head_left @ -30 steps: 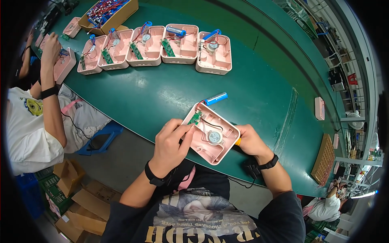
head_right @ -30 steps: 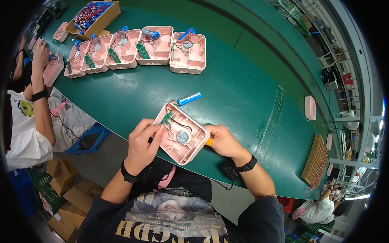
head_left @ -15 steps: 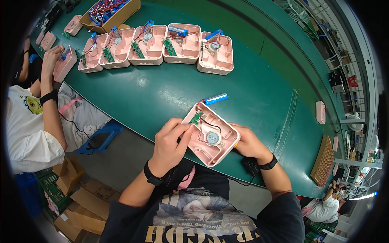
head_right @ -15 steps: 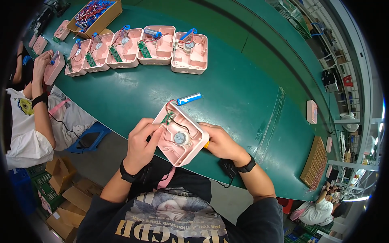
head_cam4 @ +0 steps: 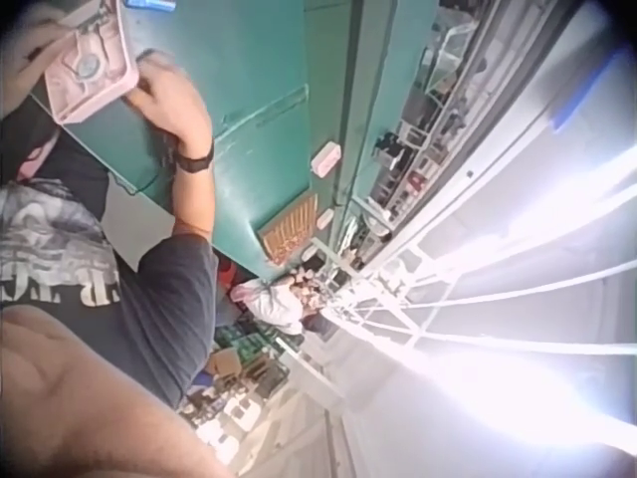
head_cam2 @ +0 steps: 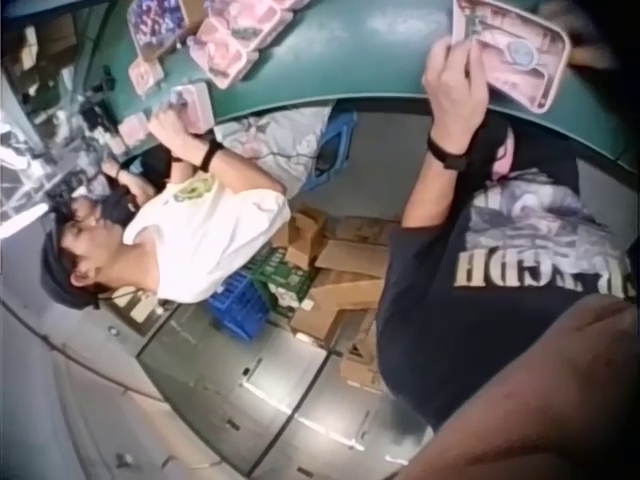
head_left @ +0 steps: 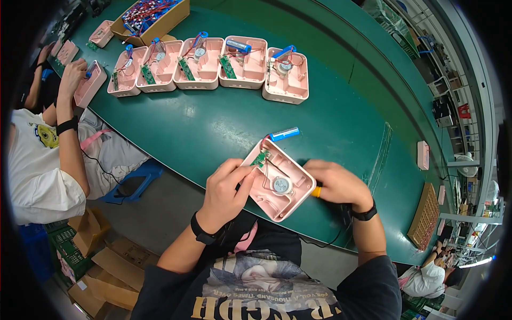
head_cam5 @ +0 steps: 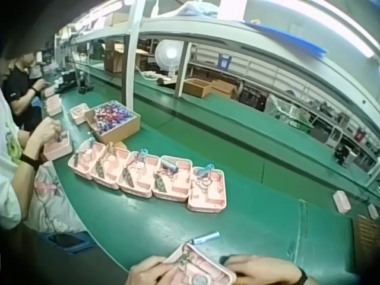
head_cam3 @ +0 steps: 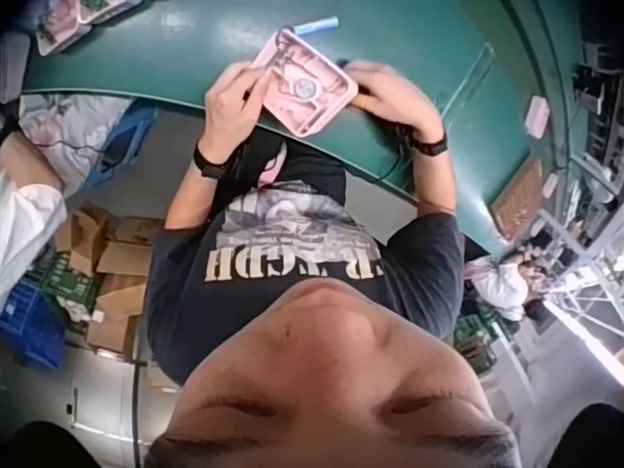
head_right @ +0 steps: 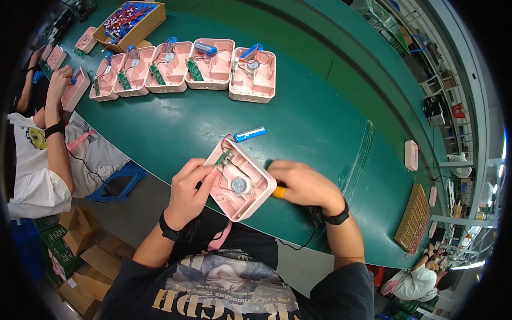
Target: The person assembles a device by placing a circuit board and a battery into a pink plastic housing, soldering the wires, and placing the unit on a conveyor belt.
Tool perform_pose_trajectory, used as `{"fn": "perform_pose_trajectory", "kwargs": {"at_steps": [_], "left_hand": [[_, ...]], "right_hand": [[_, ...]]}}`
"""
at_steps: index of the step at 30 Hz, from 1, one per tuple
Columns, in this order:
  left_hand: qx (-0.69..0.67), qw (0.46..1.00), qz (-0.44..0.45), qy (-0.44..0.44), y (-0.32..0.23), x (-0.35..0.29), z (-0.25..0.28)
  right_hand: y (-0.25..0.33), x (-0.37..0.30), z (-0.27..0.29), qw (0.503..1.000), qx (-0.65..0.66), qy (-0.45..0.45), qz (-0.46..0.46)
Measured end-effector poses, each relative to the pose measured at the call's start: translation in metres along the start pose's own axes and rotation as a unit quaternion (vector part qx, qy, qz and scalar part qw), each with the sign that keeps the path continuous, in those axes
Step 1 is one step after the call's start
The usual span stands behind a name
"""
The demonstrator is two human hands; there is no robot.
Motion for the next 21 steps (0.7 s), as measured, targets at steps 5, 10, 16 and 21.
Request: {"fn": "perform_pose_trajectory", "kwargs": {"at_steps": [5, 10, 16, 21], "left_hand": [[0.026, 0.998, -0.037, 0.036, -0.006, 0.003, -0.002], [0.093, 0.993, -0.058, 0.043, -0.012, -0.001, -0.003], [0.144, 0.986, -0.073, 0.042, -0.015, 0.000, -0.001], [0.156, 0.984, -0.074, 0.038, -0.015, 0.002, -0.001]], "right_hand": [[0.005, 0.035, 0.041, 0.963, -0.080, -0.246, 0.078], [0.013, 0.076, 0.031, 0.961, -0.183, -0.183, 0.101], [0.017, 0.049, 0.051, 0.979, -0.078, -0.186, 0.026], [0.040, 0.015, 0.027, 0.978, 0.009, -0.205, 0.040]]}}
Point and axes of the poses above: each hand's wrist, its own x-axis towards the middle knuckle, its own z-axis out of the back of the hand, y = z × x, the point moved 3 cm from there along x, towards the middle knuckle, and after that the axes turned 14 degrees about -z, right-handed, at the moved point
